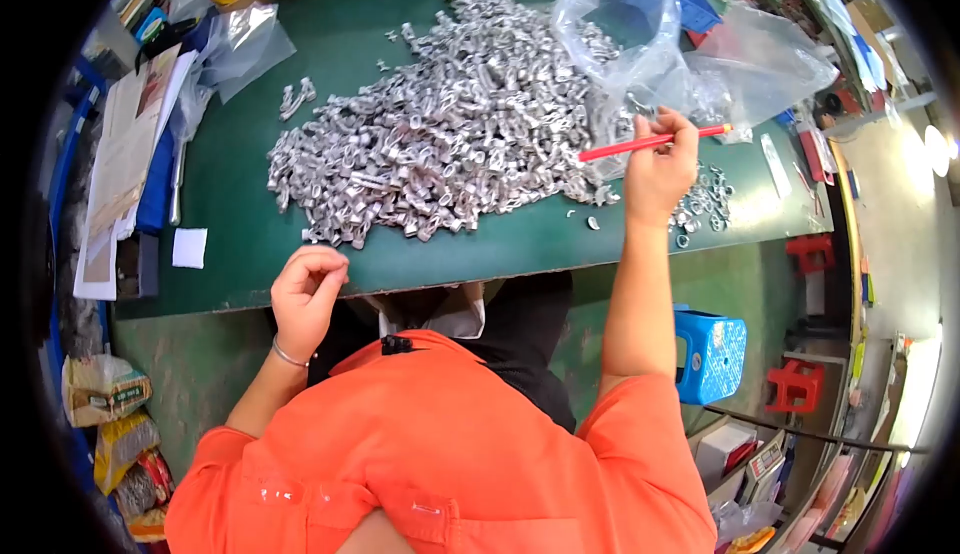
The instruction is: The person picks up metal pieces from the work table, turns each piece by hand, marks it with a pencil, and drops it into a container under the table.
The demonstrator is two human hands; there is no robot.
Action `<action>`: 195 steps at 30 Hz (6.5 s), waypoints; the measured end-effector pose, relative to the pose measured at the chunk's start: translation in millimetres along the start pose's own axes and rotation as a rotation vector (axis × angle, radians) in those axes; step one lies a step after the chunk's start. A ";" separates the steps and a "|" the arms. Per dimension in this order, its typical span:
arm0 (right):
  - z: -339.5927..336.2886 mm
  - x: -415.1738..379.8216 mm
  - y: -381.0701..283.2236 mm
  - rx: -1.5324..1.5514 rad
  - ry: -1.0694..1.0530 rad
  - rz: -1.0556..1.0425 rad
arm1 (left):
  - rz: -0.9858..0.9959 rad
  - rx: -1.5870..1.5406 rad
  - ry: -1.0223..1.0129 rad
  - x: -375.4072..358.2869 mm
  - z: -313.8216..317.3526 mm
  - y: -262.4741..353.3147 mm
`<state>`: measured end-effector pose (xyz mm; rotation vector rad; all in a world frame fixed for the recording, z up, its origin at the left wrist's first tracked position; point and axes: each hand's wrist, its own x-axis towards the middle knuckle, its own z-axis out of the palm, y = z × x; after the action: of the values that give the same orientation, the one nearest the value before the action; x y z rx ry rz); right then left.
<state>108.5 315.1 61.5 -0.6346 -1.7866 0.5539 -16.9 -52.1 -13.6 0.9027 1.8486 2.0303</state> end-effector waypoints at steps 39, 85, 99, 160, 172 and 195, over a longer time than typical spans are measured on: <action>41.2 -175.8 -118.2 0.826 -0.898 0.579 | -0.611 -0.533 0.021 -3.2 7.6 16.4; 44.1 -150.1 -79.6 0.434 -0.724 -0.653 | -0.587 -0.329 -0.158 -12.1 30.7 15.5; 34.2 -176.3 -89.7 0.885 -0.771 0.496 | -0.271 -0.228 -0.127 -9.4 26.4 12.8; 22.7 -181.0 -97.2 1.175 -0.808 0.873 | -0.193 -0.193 -0.236 -6.1 29.8 19.9; 13.1 -187.8 -98.7 0.943 -0.643 0.253 | -0.233 -0.142 -0.272 -11.3 30.5 20.4; 42.7 -166.1 -64.8 0.093 -0.464 -0.380 | -0.333 0.171 -0.306 -14.4 30.4 7.3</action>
<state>99.5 154.1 -25.8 -0.0909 -2.2316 0.5444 13.8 -36.9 -10.4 0.8266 1.8714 1.4688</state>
